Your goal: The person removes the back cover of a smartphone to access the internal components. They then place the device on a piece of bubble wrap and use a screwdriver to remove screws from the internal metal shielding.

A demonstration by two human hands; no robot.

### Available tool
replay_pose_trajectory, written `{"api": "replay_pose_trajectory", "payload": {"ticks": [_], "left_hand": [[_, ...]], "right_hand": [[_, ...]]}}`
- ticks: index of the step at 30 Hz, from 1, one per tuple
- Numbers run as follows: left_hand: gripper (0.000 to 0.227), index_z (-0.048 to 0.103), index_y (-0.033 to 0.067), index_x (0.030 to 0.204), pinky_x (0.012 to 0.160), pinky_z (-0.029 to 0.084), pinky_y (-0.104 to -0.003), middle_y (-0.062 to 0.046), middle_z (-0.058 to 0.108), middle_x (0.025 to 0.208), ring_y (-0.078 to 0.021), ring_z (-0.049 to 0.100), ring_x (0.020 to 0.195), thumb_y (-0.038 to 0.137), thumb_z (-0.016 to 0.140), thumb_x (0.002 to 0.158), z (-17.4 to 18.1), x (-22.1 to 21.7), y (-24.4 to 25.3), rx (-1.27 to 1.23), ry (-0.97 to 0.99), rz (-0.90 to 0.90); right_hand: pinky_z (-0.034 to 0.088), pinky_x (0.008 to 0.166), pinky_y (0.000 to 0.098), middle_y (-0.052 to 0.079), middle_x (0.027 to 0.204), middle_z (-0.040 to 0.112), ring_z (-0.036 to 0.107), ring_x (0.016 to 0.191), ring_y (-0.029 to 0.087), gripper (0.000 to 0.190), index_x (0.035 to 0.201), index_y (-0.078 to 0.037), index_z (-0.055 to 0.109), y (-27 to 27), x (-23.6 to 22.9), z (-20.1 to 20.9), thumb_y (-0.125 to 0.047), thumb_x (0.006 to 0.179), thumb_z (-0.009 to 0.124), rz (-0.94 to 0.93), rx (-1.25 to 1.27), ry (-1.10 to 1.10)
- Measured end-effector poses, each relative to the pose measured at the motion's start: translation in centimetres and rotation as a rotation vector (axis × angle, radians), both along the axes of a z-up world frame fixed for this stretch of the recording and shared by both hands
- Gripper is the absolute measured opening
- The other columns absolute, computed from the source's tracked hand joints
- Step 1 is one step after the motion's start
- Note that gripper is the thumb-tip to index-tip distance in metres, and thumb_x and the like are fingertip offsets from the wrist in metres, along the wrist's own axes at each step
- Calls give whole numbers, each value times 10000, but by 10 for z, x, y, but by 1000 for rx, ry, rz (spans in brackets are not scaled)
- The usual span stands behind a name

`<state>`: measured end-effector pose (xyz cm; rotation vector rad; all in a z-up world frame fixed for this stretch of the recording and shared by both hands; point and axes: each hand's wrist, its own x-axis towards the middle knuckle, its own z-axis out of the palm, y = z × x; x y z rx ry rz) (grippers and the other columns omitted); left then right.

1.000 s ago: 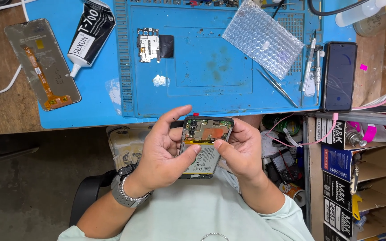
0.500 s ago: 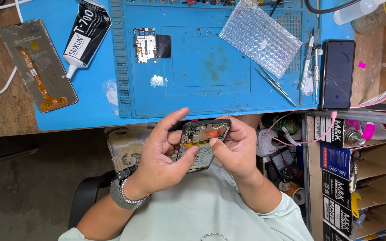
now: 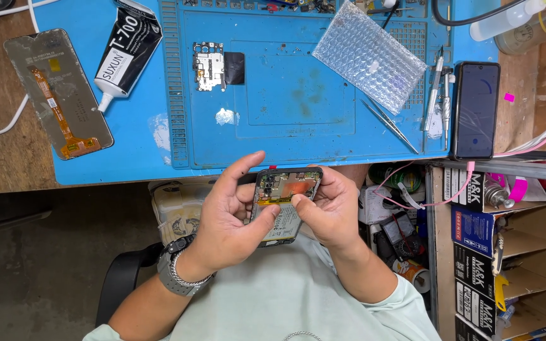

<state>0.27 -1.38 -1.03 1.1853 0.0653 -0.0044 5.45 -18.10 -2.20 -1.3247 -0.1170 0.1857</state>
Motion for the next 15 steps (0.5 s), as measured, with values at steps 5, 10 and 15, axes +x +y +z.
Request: {"api": "replay_pose_trajectory", "payload": {"ticks": [5, 10, 15], "left_hand": [[752, 367, 45, 1535, 627, 626, -254, -206, 773, 1020, -155, 732, 801, -33, 680, 856, -7, 5, 8, -106, 61, 48], [750, 372, 49, 1524, 599, 623, -242, -226, 758, 987, -180, 730, 744, -40, 676, 845, -6, 3, 32, -108, 113, 163], [711, 406, 64, 1485, 710, 665, -387, -232, 740, 1052, -250, 752, 860, -42, 684, 840, -11, -4, 52, -119, 167, 357]], "right_hand": [[603, 710, 286, 191, 871, 713, 698, 762, 160, 336, 1052, 104, 665, -26, 27, 0, 8, 765, 812, 134, -66, 19], [556, 674, 361, 224, 872, 696, 669, 714, 250, 228, 1093, 52, 750, -61, 108, 16, -116, 945, 792, -81, -851, -407], [560, 833, 379, 103, 1023, 704, 655, 994, 298, 303, 1117, -38, 823, -66, 174, -8, -111, 831, 892, -25, -1377, -897]]}}
